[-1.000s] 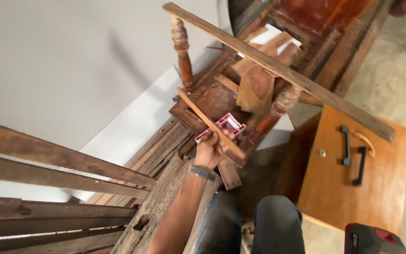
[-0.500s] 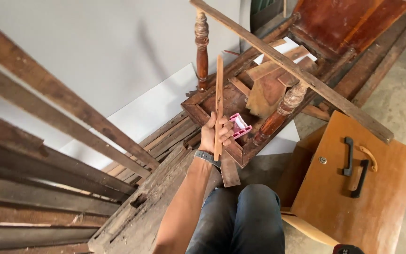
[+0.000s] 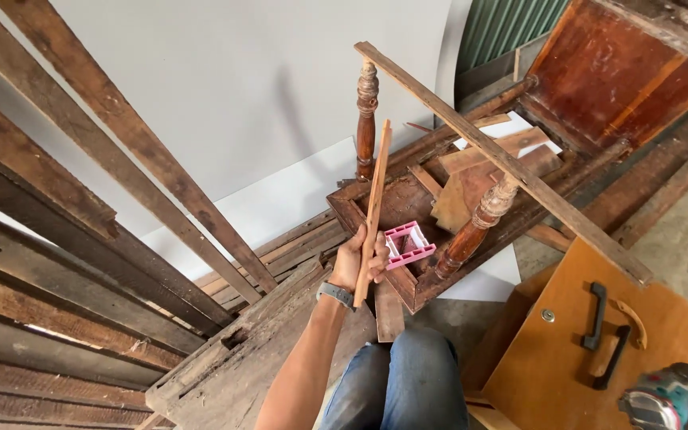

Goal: Using a cordless power drill to create holes in a wooden furniture frame.

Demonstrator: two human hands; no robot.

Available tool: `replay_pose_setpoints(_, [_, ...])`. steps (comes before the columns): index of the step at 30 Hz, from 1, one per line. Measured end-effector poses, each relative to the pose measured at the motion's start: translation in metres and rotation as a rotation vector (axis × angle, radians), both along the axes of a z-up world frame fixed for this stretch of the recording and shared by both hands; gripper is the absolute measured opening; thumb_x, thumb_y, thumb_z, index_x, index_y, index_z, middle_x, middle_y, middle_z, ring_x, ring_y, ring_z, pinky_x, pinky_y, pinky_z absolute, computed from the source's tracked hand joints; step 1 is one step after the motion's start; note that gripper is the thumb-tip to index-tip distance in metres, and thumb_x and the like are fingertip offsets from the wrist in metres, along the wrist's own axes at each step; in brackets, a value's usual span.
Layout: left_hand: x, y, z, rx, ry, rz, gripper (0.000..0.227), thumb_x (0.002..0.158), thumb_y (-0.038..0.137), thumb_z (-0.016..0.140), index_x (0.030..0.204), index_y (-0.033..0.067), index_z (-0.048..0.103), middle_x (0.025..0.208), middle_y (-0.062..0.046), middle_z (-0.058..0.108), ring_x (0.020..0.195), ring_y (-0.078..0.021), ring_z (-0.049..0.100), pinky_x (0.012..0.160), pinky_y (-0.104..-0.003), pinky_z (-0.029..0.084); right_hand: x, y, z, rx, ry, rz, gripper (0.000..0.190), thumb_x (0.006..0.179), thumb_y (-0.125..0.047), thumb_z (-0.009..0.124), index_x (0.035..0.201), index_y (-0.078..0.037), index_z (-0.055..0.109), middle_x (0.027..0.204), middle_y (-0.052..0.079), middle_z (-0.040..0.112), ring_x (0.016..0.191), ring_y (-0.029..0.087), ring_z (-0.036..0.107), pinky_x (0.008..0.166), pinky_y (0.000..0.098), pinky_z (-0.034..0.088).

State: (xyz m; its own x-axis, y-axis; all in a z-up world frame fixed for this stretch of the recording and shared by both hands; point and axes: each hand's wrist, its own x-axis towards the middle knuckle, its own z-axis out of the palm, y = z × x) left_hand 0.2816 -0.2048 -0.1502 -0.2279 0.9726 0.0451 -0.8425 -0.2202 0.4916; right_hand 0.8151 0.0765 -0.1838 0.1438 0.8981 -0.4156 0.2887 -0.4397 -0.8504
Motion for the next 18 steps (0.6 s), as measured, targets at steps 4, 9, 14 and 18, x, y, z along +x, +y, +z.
replay_pose_setpoints(4, [0.014, 0.007, 0.019, -0.448, 0.512, 0.56, 0.03, 0.104, 0.034, 0.049, 0.092, 0.0087, 0.059, 0.051, -0.009, 0.052, 0.03, -0.0197, 0.048, 0.034, -0.032, 0.043, -0.027, 0.023, -0.036, 0.058, -0.111, 0.0, 0.075, 0.121, -0.088, 0.063, 0.101, -0.016, 0.067, 0.079, 0.011, 0.045, 0.057, 0.03, 0.059, 0.06, 0.0516, 0.055])
replay_pose_setpoints(9, [0.018, 0.027, 0.02, -0.772, 0.793, 0.724, 0.017, 0.096, 0.028, 0.065, 0.086, 0.0152, 0.063, 0.051, -0.006, 0.061, 0.044, -0.0178, 0.052, 0.048, -0.03, 0.044, -0.057, 0.034, -0.06, 0.148, -0.242, -0.012, 0.077, 0.124, -0.089, 0.062, 0.105, -0.014, 0.068, 0.082, 0.013, 0.045, 0.056, 0.032, 0.059, 0.058, 0.0533, 0.055])
replay_pose_setpoints(14, [0.021, 0.032, 0.019, -0.692, 0.808, 0.703, 0.027, 0.103, 0.031, 0.062, 0.084, 0.0161, 0.051, 0.065, 0.004, 0.048, 0.055, -0.0105, 0.041, 0.051, -0.029, 0.037, -0.05, 0.004, -0.067, 0.217, -0.394, -0.059, 0.079, 0.126, -0.089, 0.061, 0.108, -0.013, 0.07, 0.084, 0.015, 0.045, 0.056, 0.034, 0.059, 0.057, 0.0551, 0.054])
replay_pose_setpoints(18, [0.018, 0.039, 0.012, -0.677, 0.794, 0.687, 0.023, 0.103, 0.03, 0.063, 0.087, 0.0145, 0.056, 0.066, 0.003, 0.052, 0.055, -0.0105, 0.044, 0.05, -0.027, 0.039, -0.055, -0.028, -0.029, 0.721, -1.051, 0.522, 0.136, 0.066, -0.005, 0.078, 0.184, -0.031, 0.016, 0.093, 0.025, 0.048, 0.064, 0.048, 0.06, 0.077, 0.053, 0.055])
